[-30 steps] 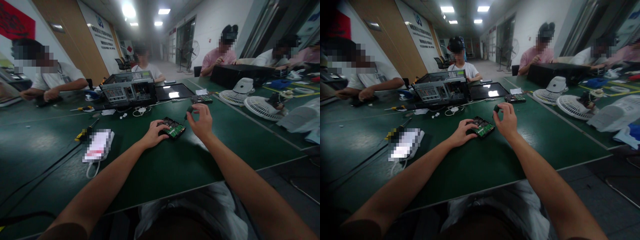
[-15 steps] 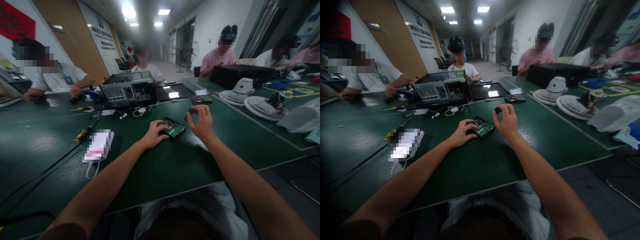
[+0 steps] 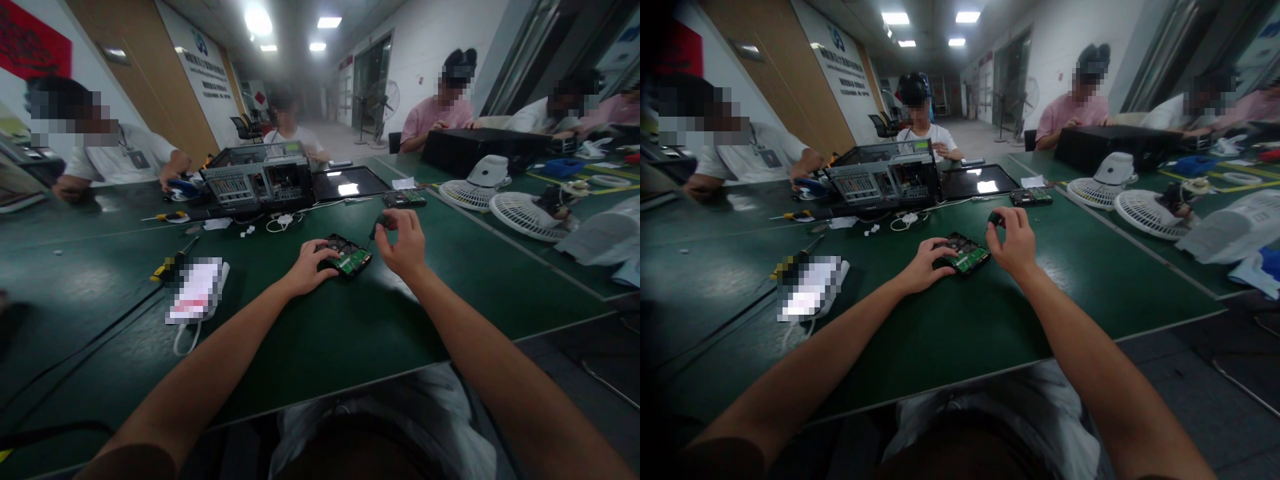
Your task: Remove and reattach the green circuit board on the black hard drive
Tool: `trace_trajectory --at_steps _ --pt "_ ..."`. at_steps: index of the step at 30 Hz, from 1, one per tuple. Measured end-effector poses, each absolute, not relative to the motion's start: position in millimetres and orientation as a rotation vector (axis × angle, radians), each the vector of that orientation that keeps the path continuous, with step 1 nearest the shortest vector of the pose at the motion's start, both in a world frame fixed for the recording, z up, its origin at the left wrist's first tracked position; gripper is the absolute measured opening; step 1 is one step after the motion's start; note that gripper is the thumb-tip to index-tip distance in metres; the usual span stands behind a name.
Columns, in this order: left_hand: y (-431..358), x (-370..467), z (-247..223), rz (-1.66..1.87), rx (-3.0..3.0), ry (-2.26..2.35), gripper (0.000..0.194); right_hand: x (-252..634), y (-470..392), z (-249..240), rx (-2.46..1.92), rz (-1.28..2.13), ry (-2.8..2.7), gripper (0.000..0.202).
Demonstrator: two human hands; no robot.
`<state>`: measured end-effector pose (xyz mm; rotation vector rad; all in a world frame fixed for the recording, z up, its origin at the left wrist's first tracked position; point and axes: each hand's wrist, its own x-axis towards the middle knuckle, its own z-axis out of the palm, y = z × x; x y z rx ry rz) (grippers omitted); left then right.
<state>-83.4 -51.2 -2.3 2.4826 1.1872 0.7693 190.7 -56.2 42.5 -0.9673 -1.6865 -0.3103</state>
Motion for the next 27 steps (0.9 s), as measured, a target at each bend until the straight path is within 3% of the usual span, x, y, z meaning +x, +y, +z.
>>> trace_trajectory --at_steps 14,27 --pt "-50.3 -82.9 -3.9 0.799 2.486 1.178 0.04 190.1 -52.0 39.5 -1.035 -0.333 -1.603 0.031" --pt "-50.6 -82.5 -3.2 0.789 2.48 1.178 0.039 190.9 -45.4 33.7 -0.928 -0.224 -1.637 0.043"
